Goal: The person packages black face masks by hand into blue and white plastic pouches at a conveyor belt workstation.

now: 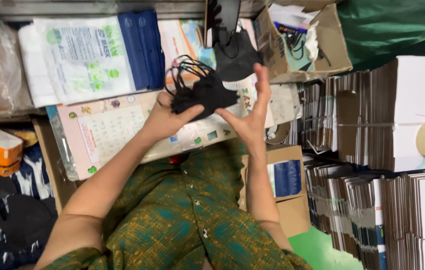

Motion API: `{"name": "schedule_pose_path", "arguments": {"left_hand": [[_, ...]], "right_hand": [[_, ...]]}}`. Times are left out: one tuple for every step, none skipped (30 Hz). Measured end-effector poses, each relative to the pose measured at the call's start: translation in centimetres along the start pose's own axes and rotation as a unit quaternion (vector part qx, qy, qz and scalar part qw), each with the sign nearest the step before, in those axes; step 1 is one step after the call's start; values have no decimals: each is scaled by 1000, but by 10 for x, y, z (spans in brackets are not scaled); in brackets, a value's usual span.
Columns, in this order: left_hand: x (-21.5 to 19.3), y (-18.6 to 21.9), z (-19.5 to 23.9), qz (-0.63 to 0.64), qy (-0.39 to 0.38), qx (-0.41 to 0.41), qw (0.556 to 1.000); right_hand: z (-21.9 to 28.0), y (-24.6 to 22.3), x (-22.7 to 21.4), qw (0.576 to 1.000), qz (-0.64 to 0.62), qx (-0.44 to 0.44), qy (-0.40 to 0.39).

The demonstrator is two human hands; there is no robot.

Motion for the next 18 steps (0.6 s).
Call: {"name": "schedule_pose_path", "arguments": {"left_hand": [[8, -15, 6, -75, -45, -29, 996], [16, -30, 12, -150, -91, -54, 983], [17, -28, 14, -149, -93, -59, 983], [18, -14, 11, -150, -86, 1, 985], [20, 1, 10, -151, -79, 62, 983], [17, 3, 7, -151, -76, 65, 983], [17, 8, 5, -193, -81, 92, 973], [17, 11, 10, -236, -85, 112, 962], [15, 13, 9, -236, -80, 108, 962], [21, 18, 9, -203, -115, 130, 964], [25, 24, 10, -168, -150, 151, 963], [25, 23, 10, -173, -143, 155, 962], [33, 14, 10, -197, -191, 130, 953], [43, 4, 15, -217, -239, 102, 941], [38, 10, 13, -219, -234, 103, 942], [39, 12, 13, -244, -268, 98, 927], [39, 14, 13, -268, -302, 92, 910], [38, 7, 11, -269, -298, 93, 911]], "right_hand": [[0, 1, 14, 995, 47, -5, -93], [2, 3, 27, 979, 92, -13, -183], [21, 36, 26, 979, 91, -8, -184], [41, 80, 29, 970, 79, 57, -223], [62, 122, 32, 955, 67, 121, -261], [56, 113, 33, 955, 68, 117, -263], [50, 105, 35, 954, 76, 115, -266], [51, 96, 39, 951, 81, 118, -274], [46, 85, 43, 949, 78, 118, -280], [35, 69, 45, 958, 69, 87, -264], [25, 52, 46, 965, 60, 56, -248], [25, 54, 49, 965, 57, 48, -251], [26, 55, 54, 961, 37, 40, -271], [30, 56, 57, 956, 18, 36, -290], [29, 51, 59, 955, 17, 32, -294], [28, 46, 62, 951, 21, 28, -306], [28, 42, 64, 947, 25, 24, -318], [31, 48, 64, 947, 25, 20, -321]]}}
Point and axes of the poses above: each hand's wrist, its own z-axis away from the middle knuckle, its own x-axis out of the palm, y = z × x, the point moved 9 cm from there along -z, towards the middle knuckle, and after that the axes turned 11 degrees about -z, right-handed, at the moved point
